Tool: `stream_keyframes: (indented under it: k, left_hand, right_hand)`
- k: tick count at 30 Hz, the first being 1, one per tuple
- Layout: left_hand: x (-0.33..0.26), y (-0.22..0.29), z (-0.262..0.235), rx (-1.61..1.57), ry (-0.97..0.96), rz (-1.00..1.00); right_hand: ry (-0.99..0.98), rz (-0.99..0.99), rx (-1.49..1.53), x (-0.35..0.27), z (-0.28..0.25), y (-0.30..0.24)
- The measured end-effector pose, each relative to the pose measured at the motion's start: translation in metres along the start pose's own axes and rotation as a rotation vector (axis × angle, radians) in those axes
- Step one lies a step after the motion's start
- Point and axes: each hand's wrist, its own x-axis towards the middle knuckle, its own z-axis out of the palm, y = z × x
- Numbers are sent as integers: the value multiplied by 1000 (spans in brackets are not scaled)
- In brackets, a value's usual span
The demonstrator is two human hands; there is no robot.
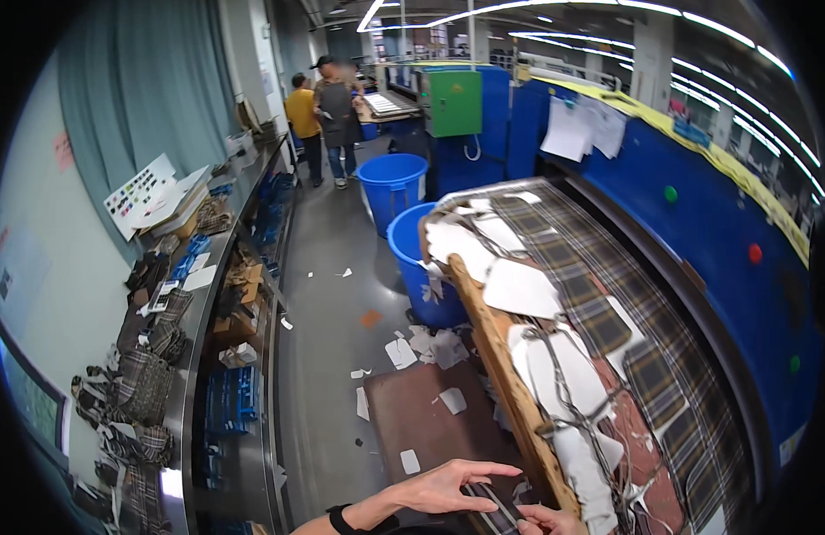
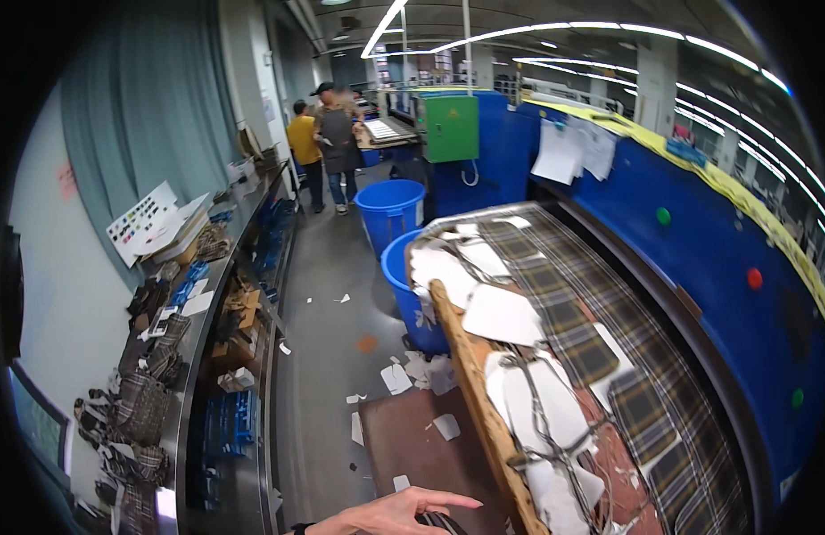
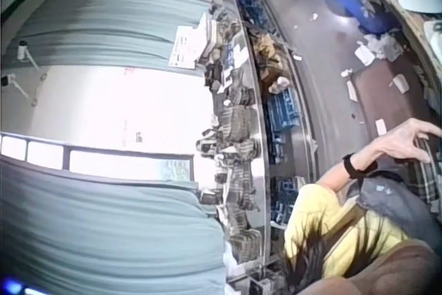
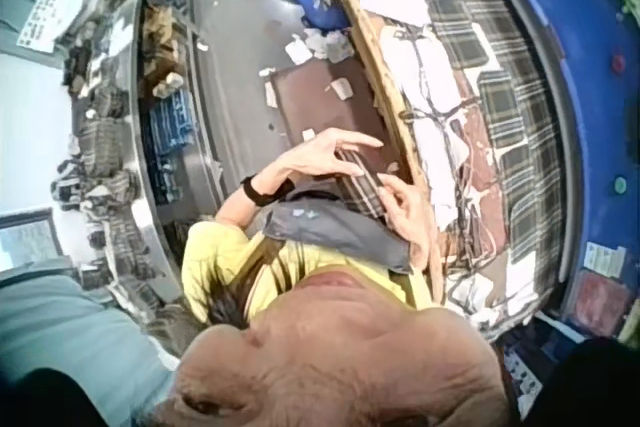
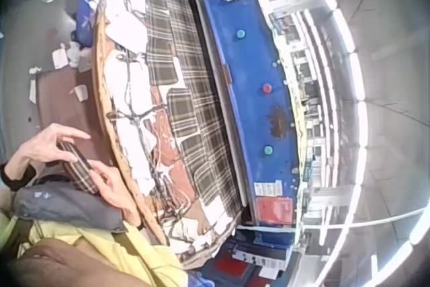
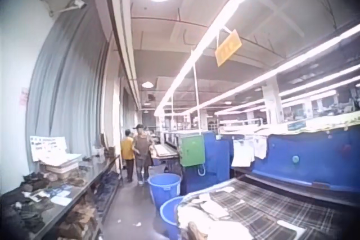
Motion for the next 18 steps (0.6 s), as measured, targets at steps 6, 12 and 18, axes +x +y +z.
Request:
stream_keyframes:
  k: [6, 12, 18]
  left_hand:
    - [-68, 18, -69, 67, 303, 31]
    - [-116, 5, -112, 663, 1115, 122]
    - [-116, -30, -153, -630, 1179, 122]
  right_hand:
    - [-150, -235, -96, 99, 57, -31]
    - [-143, -386, -113, 184, 112, -59]
    - [-19, -609, -497, 275, 170, -62]
